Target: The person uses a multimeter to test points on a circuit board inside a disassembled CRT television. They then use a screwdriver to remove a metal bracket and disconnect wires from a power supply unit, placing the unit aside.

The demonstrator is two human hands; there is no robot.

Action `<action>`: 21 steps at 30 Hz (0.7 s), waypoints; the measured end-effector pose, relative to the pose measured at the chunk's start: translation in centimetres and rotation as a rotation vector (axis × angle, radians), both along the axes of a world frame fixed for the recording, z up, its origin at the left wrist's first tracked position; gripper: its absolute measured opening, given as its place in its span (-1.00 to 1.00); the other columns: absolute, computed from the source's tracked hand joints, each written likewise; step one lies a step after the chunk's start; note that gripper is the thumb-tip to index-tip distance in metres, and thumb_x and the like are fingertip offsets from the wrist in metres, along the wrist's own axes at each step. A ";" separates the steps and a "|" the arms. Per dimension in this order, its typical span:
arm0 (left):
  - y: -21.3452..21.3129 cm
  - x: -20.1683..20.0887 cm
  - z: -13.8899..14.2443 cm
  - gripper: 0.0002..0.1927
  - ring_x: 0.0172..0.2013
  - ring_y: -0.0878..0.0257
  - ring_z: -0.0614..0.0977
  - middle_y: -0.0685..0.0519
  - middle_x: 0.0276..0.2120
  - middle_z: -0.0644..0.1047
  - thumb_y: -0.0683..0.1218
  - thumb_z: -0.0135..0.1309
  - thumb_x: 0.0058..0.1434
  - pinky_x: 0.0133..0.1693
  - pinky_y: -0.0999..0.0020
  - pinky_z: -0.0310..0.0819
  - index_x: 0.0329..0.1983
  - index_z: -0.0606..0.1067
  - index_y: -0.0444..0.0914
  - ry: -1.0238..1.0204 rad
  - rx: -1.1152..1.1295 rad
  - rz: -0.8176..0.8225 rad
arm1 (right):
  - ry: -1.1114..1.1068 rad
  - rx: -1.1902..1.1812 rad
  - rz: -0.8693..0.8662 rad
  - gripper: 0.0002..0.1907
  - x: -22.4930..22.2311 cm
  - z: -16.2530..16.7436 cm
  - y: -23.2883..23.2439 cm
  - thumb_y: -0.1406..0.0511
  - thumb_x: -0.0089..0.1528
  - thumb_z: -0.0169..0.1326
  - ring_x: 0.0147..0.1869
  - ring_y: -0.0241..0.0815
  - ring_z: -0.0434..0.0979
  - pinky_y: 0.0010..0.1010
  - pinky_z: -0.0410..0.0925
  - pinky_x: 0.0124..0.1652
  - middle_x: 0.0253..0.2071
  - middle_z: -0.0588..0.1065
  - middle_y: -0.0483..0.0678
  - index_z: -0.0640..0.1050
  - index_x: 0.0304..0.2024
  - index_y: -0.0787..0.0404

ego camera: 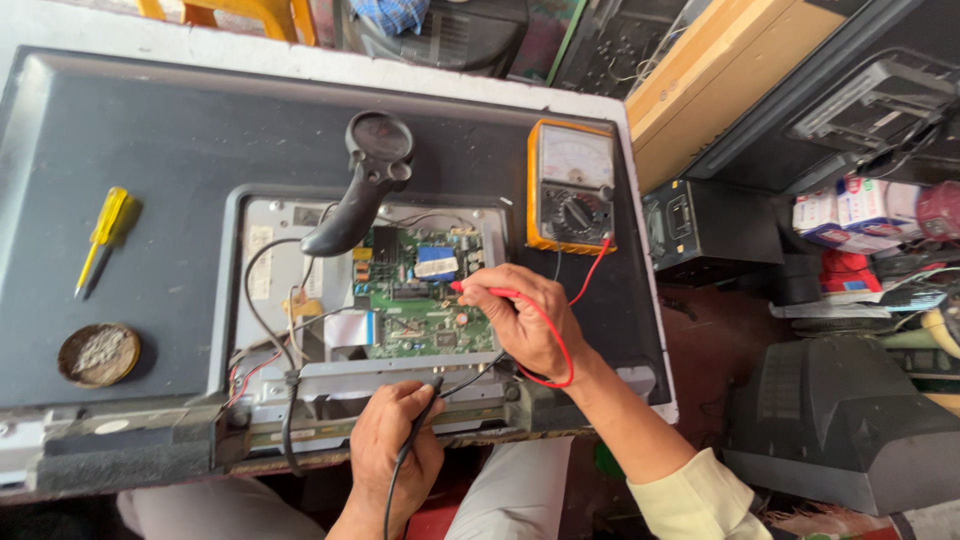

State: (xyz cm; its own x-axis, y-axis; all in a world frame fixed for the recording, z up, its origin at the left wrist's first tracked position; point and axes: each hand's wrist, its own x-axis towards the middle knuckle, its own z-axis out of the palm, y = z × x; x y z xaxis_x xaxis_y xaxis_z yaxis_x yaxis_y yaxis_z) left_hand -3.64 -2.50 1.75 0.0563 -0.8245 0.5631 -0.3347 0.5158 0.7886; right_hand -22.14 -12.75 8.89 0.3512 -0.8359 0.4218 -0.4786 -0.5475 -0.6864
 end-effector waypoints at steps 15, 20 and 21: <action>0.1 0.3 -0.2 -0.67 -0.30 -0.09 0.62 -0.17 -0.24 0.56 -0.42 0.07 0.03 -0.28 0.15 0.51 -0.11 0.43 -0.38 -0.015 0.005 -0.016 | 0.032 0.047 -0.027 -0.90 0.4 -0.2 0.1 0.35 0.39 0.11 -0.15 -0.17 0.73 -0.44 0.53 -0.18 -0.22 0.62 -0.01 0.57 -0.12 0.29; 0.3 0.2 -0.4 -0.67 -0.29 -0.10 0.62 -0.17 -0.24 0.56 -0.42 0.07 0.02 -0.27 0.14 0.52 -0.12 0.43 -0.37 -0.019 0.005 -0.018 | 0.036 0.030 -0.031 -0.91 0.2 -0.3 0.1 0.34 0.38 0.12 -0.16 -0.17 0.72 -0.43 0.52 -0.20 -0.23 0.63 -0.02 0.57 -0.13 0.27; 0.3 0.2 -0.4 -0.67 -0.30 -0.10 0.62 -0.16 -0.25 0.56 -0.42 0.06 0.01 -0.27 0.15 0.52 -0.13 0.44 -0.37 -0.025 0.009 -0.014 | 0.028 0.019 -0.020 -0.91 0.2 -0.2 0.0 0.34 0.38 0.12 -0.15 -0.17 0.72 -0.43 0.53 -0.19 -0.22 0.63 -0.02 0.57 -0.13 0.26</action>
State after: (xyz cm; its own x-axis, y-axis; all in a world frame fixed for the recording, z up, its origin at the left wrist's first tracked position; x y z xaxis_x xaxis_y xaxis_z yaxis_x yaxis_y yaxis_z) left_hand -3.43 -2.24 1.35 0.0305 -0.8303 0.5565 -0.3469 0.5134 0.7849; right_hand -21.99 -12.72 8.66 0.3459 -0.8505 0.3961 -0.5080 -0.5248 -0.6830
